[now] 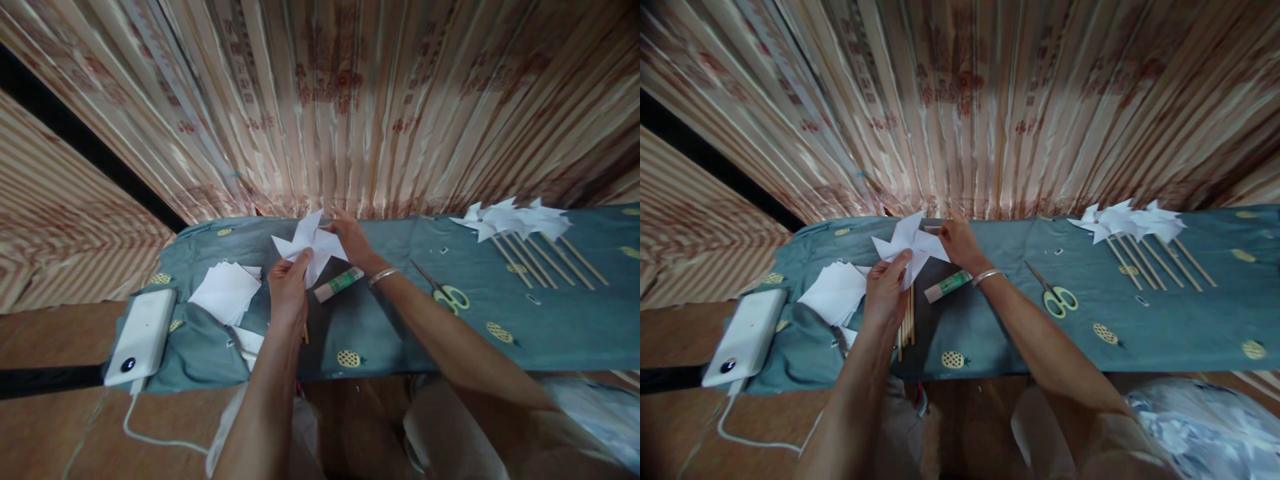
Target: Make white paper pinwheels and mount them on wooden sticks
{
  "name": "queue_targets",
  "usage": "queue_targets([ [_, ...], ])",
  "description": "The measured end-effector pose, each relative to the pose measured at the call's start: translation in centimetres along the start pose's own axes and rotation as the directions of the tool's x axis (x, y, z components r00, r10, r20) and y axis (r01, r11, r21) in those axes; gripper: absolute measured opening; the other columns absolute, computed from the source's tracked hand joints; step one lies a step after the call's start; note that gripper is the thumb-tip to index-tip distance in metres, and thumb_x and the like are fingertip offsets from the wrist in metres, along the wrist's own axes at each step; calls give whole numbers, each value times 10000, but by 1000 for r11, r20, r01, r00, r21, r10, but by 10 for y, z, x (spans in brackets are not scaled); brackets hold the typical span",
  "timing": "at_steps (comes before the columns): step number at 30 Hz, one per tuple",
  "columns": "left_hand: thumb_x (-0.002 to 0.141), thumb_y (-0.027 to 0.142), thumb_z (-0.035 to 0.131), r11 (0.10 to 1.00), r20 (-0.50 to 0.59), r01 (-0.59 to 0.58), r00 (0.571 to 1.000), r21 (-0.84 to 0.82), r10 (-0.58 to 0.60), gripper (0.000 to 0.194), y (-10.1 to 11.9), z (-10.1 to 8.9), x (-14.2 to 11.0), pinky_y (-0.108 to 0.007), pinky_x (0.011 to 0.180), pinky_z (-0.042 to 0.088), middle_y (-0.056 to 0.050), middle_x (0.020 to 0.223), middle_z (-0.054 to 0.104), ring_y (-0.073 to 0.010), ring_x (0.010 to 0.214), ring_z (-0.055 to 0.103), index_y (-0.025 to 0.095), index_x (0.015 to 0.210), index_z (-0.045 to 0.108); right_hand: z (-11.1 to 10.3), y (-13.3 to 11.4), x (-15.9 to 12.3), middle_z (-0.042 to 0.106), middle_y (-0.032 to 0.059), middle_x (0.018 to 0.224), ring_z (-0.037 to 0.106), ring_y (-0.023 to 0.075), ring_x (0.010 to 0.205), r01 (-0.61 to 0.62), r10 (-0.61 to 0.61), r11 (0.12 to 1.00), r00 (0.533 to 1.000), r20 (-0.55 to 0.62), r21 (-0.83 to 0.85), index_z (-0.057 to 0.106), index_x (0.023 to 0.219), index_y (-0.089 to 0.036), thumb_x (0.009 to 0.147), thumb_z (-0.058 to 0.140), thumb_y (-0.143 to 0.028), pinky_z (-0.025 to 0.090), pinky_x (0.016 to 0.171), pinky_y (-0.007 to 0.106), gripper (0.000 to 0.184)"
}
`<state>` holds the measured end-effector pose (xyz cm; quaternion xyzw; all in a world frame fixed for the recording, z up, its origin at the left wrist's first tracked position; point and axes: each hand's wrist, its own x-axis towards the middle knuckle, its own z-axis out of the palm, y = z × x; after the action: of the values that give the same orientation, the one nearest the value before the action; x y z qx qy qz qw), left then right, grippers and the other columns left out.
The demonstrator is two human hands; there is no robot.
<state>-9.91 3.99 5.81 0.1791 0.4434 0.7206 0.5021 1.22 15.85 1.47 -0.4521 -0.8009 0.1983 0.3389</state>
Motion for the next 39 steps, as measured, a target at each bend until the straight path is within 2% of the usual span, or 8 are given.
queue_targets([
  [3, 429, 294, 868, 1000, -5, -6, 1000, -15, 6, 292, 0, -1, 1, -266, 655, 517, -1, 570, 684, -180, 647, 686, 152, 612, 691, -11, 3, -20, 638, 124, 1246, 469, 270, 1317, -202, 254, 868, 966, -57, 454, 631, 658, -185, 729, 638, -179, 378, 1053, 398, 72],
  [12, 452, 258, 851, 1000, 2, -13, 1000, 12, 13, 225, -9, 1, -4, -232, 596, 471, 33, 516, 637, -105, 514, 590, 163, 542, 669, -47, 14, -115, 683, 71, 1215, 581, 265, 1206, -346, 432, 668, 901, 35, 658, 666, 671, -228, 727, 638, -391, 443, 975, 428, 174],
  [16, 463, 263, 839, 997, 43, 44, 998, 68, -47, 207, -20, 4, -13, -237, 590, 464, 8, 582, 680, -112, 536, 596, 161, 578, 701, -57, 17, -150, 664, 60, 1240, 506, 280, 1297, -342, 371, 783, 927, 52, 519, 664, 650, -254, 713, 679, -337, 376, 1060, 475, 105],
  [22, 499, 212, 811, 980, 95, 112, 987, 166, -129, 134, -45, 11, -26, -227, 541, 423, 2, 569, 669, -99, 508, 558, 162, 552, 699, -64, 21, -179, 541, 79, 1396, 415, 292, 1373, -133, 125, 983, 989, 74, 128, 652, 679, -245, 759, 599, -224, 284, 1135, 523, 98],
  [28, 537, 170, 768, 963, 92, 139, 982, 231, -164, 57, -53, 17, -32, -237, 552, 432, 4, 569, 672, -99, 505, 551, 175, 560, 716, -84, 29, -183, 569, 111, 1357, 490, 307, 1311, -142, 140, 990, 984, 111, 12, 684, 861, -243, 792, 642, -288, 380, 1083, 496, 93],
  [31, 554, 162, 755, 959, 105, 127, 982, 253, -158, 41, -55, 16, -32, -235, 548, 428, 2, 562, 667, -93, 496, 539, 174, 554, 716, -92, 30, -182, 672, 99, 1177, 657, 277, 1040, -212, 206, 977, 972, 112, 35, 695, 983, -245, 835, 611, -317, 504, 913, 438, 185],
  [34, 564, 166, 750, 953, 123, 116, 980, 278, -155, 32, -57, 14, -33, -232, 541, 423, 1, 566, 670, -96, 499, 541, 172, 560, 720, -90, 26, -182, 726, 54, 878, 677, 232, 769, -238, 232, 971, 965, 126, 35, 714, 952, -249, 859, 590, -305, 533, 729, 368, 164],
  [39, 561, 185, 759, 932, 154, 143, 967, 334, -204, 66, -61, 13, -37, -233, 561, 432, 8, 603, 684, -98, 529, 556, 163, 616, 731, -78, 19, -180, 736, 72, 845, 663, 244, 807, -54, 70, 994, 983, 171, -97, 715, 890, -195, 876, 602, -233, 510, 765, 369, 120],
])
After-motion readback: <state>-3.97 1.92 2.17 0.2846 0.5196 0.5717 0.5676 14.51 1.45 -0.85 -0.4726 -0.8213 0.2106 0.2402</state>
